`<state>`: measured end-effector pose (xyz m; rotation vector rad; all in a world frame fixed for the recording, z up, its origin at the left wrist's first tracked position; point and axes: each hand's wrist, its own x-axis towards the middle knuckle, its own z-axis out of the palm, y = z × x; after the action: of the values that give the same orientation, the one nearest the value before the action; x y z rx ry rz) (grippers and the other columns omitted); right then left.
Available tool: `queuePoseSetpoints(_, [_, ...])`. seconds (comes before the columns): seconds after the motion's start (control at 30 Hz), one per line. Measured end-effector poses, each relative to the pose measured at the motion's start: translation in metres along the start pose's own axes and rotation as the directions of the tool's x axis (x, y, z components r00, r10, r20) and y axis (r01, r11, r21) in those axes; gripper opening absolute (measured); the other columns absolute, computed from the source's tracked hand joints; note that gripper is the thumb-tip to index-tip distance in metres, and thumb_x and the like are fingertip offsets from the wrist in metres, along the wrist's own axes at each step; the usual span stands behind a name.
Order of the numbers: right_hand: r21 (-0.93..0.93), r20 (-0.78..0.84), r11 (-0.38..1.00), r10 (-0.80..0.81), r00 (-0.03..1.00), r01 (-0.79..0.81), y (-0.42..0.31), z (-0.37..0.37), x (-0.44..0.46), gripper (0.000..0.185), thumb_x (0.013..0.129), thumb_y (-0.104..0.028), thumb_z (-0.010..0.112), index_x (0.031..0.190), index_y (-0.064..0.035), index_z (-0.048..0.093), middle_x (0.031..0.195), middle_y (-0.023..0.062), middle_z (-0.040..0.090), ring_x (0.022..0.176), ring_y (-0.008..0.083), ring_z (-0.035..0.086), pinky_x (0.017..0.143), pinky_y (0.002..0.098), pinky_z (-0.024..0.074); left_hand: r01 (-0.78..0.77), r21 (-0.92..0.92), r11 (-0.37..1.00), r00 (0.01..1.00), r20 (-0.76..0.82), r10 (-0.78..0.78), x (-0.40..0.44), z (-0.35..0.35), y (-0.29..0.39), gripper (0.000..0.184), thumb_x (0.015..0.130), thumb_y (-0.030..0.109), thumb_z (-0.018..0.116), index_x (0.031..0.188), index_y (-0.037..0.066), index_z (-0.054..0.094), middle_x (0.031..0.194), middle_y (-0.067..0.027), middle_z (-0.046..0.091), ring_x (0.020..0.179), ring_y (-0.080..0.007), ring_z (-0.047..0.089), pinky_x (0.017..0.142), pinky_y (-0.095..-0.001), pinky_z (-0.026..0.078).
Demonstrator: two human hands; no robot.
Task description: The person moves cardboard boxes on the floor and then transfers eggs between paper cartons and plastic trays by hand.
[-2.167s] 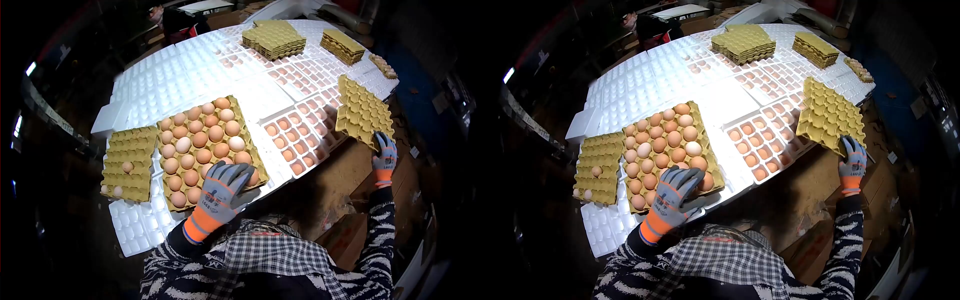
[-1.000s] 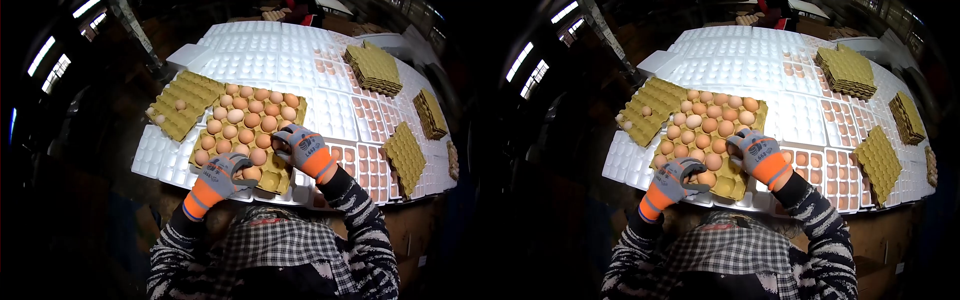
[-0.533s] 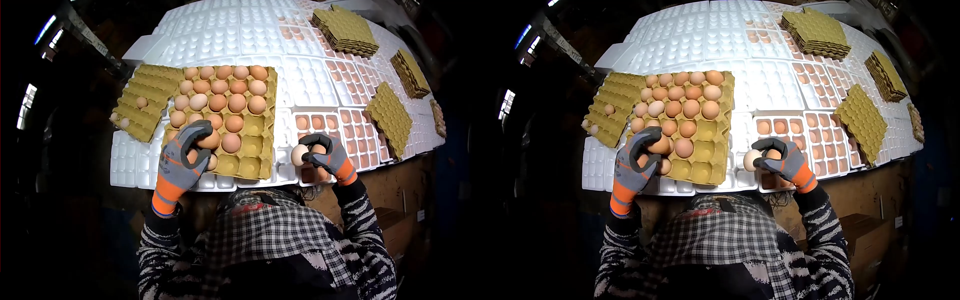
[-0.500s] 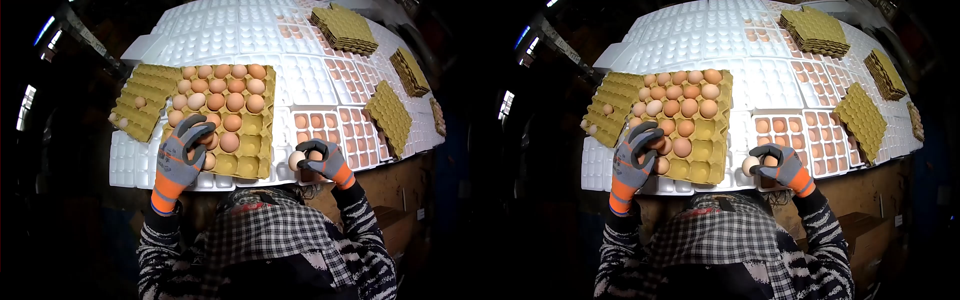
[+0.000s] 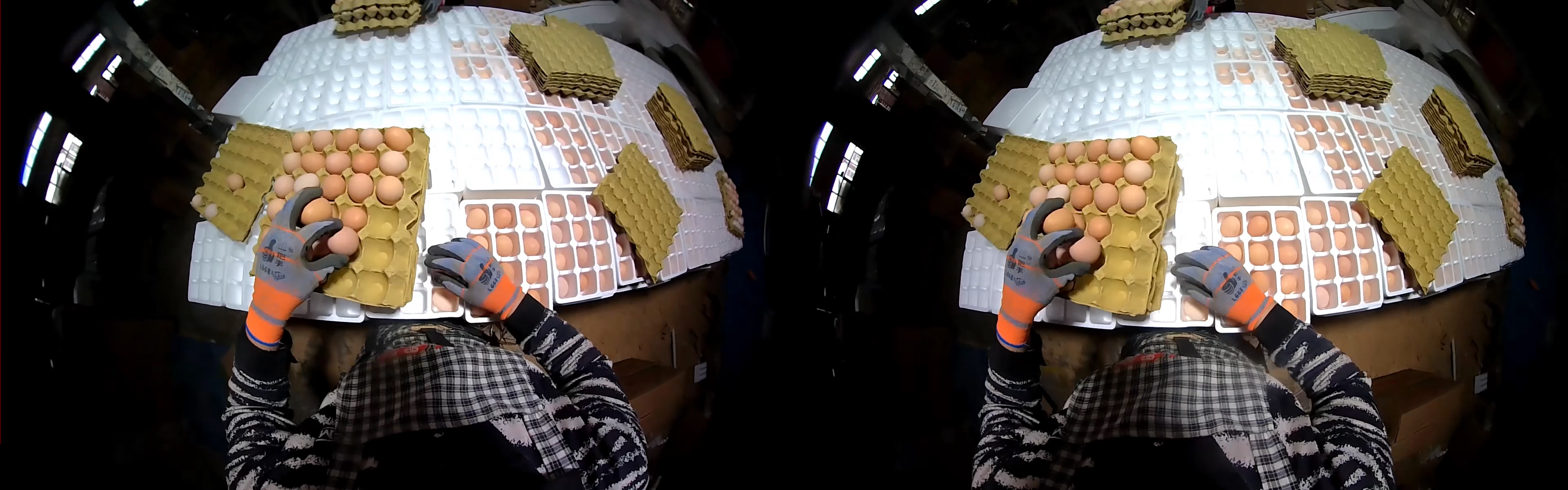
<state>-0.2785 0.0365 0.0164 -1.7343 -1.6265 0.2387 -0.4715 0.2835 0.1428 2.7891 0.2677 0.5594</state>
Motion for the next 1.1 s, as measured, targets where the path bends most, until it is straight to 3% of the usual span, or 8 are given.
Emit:
queuePoseSetpoints(0.07, [0.07,-0.236,0.996,0.063,0.97,-0.048,0.011,-0.012,-0.01,0.038,0.085,-0.011,0.069,0.123,-0.0101,0.065,0.123,0.0111,0.064,0.112,0.0321,0.059,0.098,0.0416,0.0476,0.071,-0.106,0.992,0.997,-0.033,-0.075,0.009,-0.014,0.025,0.049,0.065,0.014,0.085,0.112,0.014,0.071,0.138,-0.0154,0.053,0.116,-0.0351,0.059,0.095,-0.0436,0.052])
queuePoseSetpoints(0.27, [0.362,-0.538,0.916,0.356,0.764,-0.172,0.057,-0.013,-0.028,0.04,0.091,-0.002,0.061,0.131,-0.0028,0.059,0.126,0.013,0.061,0.111,0.0246,0.062,0.094,0.0337,0.051,-0.469,-0.01,0.883,0.833,0.328,0.446,0.09,0.059,0.08,0.033,0.081,0.018,0.071,0.114,0.018,0.071,0.136,-0.0107,0.055,0.106,-0.0294,0.064,0.081,-0.0397,0.055])
queuePoseSetpoints(0.43, [0.533,-0.433,0.823,0.463,0.774,-0.194,0.062,-0.014,-0.032,0.043,0.089,0.001,0.059,0.132,-0.0028,0.058,0.126,0.0123,0.06,0.111,0.0215,0.061,0.094,0.0313,0.0511,-0.348,0.224,0.911,0.577,0.816,0.02,0.14,0.14,0.08,0.04,0.08,0.016,0.07,0.119,0.024,0.071,0.116,-0.0088,0.065,0.098,-0.0281,0.067,0.082,-0.0362,0.055])
queuePoseSetpoints(0.53, [0.562,-0.461,0.816,0.445,0.768,-0.136,0.067,-0.011,-0.032,0.041,0.089,-0.002,0.061,0.13,-0.0033,0.06,0.122,0.015,0.061,0.111,0.0267,0.062,0.095,0.0356,0.0509,-0.491,0.131,0.861,0.402,0.911,0.09,0.155,0.143,0.083,0.041,0.08,0.019,0.071,0.12,0.026,0.071,0.115,-0.0063,0.066,0.103,-0.0272,0.066,0.086,-0.0368,0.054])
queuePoseSetpoints(0.73, [0.59,-0.436,0.795,0.459,0.774,-0.14,0.064,-0.021,-0.031,0.041,0.088,0.0,0.059,0.129,-0.0024,0.06,0.122,0.0152,0.061,0.111,0.0252,0.061,0.093,0.0335,0.0521,-0.267,0.228,0.936,0.809,0.582,0.089,0.209,0.187,0.061,0.039,0.087,0.025,0.063,0.126,0.021,0.063,0.123,-0.0078,0.057,0.114,-0.0279,0.056,0.095,-0.0412,0.047])
queuePoseSetpoints(0.87, [0.651,-0.429,0.751,0.483,0.763,-0.109,0.069,-0.018,-0.036,0.04,0.091,-0.002,0.057,0.131,-0.0013,0.059,0.125,0.0141,0.061,0.113,0.0229,0.061,0.096,0.0316,0.0497,-0.238,0.305,0.922,0.71,0.703,-0.049,0.209,0.198,0.05,0.037,0.093,0.026,0.054,0.127,0.017,0.063,0.123,-0.0117,0.059,0.114,-0.0324,0.058,0.098,-0.0439,0.045])
queuePoseSetpoints(1.0, [0.724,-0.382,0.667,0.598,0.705,-0.174,0.073,-0.02,-0.04,0.038,0.095,-0.009,0.057,0.131,-0.0005,0.058,0.117,0.0109,0.065,0.104,0.0189,0.064,0.091,0.0292,0.0513,0.021,-0.304,0.952,0.857,0.495,0.139,0.208,0.095,0.053,0.041,0.093,0.016,0.056,0.134,0.014,0.06,0.136,-0.0091,0.059,0.122,-0.0274,0.058,0.105,-0.0357,0.044])
queuePoseSetpoints(1.1, [0.689,-0.368,0.704,0.545,0.753,-0.173,0.057,-0.025,-0.031,0.041,0.092,-0.006,0.061,0.132,-0.0023,0.058,0.119,0.0103,0.065,0.104,0.0185,0.065,0.088,0.0288,0.0525,0.335,-0.575,0.747,0.889,0.456,-0.047,0.165,-0.014,0.048,0.041,0.095,0.025,0.063,0.13,0.003,0.061,0.13,-0.0102,0.063,0.116,-0.0186,0.06,0.103,-0.0328,0.046])
